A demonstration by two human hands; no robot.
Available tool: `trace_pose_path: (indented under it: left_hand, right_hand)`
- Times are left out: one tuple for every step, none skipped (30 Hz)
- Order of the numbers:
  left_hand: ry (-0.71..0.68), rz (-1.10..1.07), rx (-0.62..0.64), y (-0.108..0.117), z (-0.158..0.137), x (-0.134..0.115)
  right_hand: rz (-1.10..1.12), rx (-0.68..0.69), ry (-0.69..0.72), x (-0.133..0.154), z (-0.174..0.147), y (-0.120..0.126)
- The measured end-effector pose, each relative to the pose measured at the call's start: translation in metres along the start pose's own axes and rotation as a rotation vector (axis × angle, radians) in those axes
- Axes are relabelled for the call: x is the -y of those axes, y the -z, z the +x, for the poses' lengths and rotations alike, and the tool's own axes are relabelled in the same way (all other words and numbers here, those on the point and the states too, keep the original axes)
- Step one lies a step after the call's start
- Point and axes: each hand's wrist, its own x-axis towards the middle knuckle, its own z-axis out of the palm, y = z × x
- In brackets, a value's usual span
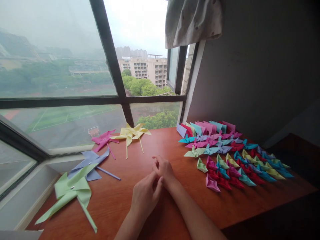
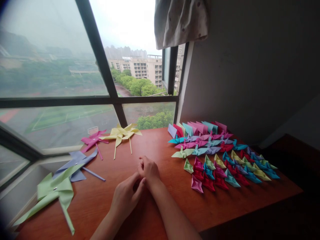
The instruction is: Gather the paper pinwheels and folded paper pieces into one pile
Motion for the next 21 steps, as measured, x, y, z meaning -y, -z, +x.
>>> trace_pose_path:
  left_hand:
    - [0.001, -0.004, -0.001, 0.0, 0.0, 0.0]
    - [0.003, -0.011, 0.0, -0.001, 0.0, 0.001]
    - [0.006, -0.019, 0.003, -0.001, 0.0, 0.001]
    - [0.011, -0.029, 0.007, -0.001, 0.0, 0.001]
    - [0.014, -0.039, 0.012, -0.001, 0.0, 0.001]
    - [0.015, -0.05, 0.016, 0.0, 0.001, 0.001]
    - [0.016, -0.06, 0.02, 0.0, 0.001, 0.002]
    - [0.015, -0.07, 0.024, 0.0, 0.001, 0.002]
    - [0.015, -0.079, 0.028, 0.0, 0.001, 0.002]
    - [0.015, -0.088, 0.031, -0.001, 0.001, 0.002]
    - [0.014, -0.097, 0.033, -0.001, 0.001, 0.002]
    - [0.011, -0.11, 0.031, -0.001, 0.002, 0.003]
    - [0.004, -0.125, 0.028, -0.002, 0.002, 0.003]
    - [-0.008, -0.142, 0.027, -0.002, 0.001, 0.003]
    - [-0.026, -0.162, 0.032, -0.002, 0.001, 0.002]
    - [-0.051, -0.183, 0.044, -0.002, 0.001, 0.002]
    - [-0.081, -0.204, 0.065, -0.002, 0.0, 0.001]
    - [-0.116, -0.224, 0.093, -0.002, -0.001, 0.0]
    - [-0.154, -0.242, 0.125, -0.001, -0.001, -0.002]
    - [-0.195, -0.257, 0.156, -0.001, -0.002, -0.004]
    - [-0.234, -0.269, 0.183, -0.001, -0.003, -0.007]
  right_hand:
    - [-0.005, 0.006, -0.003, 0.0, 0.0, 0.0]
    - [-0.009, 0.012, -0.007, 0.0, 0.001, 0.0]
    - [-0.013, 0.018, -0.011, 0.0, 0.001, 0.001]
    - [-0.017, 0.023, -0.015, 0.0, 0.001, 0.001]
    - [-0.022, 0.026, -0.019, 0.001, 0.001, 0.001]
    - [-0.025, 0.028, -0.022, 0.001, 0.001, 0.002]
    - [-0.028, 0.031, -0.023, 0.001, 0.001, 0.002]
    - [-0.03, 0.034, -0.025, 0.002, 0.001, 0.002]
    - [-0.03, 0.035, -0.026, 0.002, 0.001, 0.003]
    - [-0.028, 0.036, -0.025, 0.003, 0.002, 0.003]
    - [-0.025, 0.035, -0.025, 0.003, 0.002, 0.003]
    - [-0.021, 0.031, -0.025, 0.003, 0.002, 0.004]
    - [-0.017, 0.029, -0.025, 0.003, 0.001, 0.004]
    - [-0.012, 0.029, -0.025, 0.003, 0.0, 0.005]
    - [-0.007, 0.03, -0.026, 0.002, -0.002, 0.006]
    - [-0.002, 0.03, -0.028, 0.002, -0.005, 0.007]
    - [0.002, 0.027, -0.031, 0.002, -0.009, 0.009]
    - [0.006, 0.018, -0.037, 0.001, -0.015, 0.012]
    - [0.011, 0.003, -0.043, 0.001, -0.024, 0.015]
    - [0.019, -0.012, -0.046, 0.001, -0.034, 0.019]
    - [0.029, -0.029, -0.048, 0.001, -0.046, 0.024]
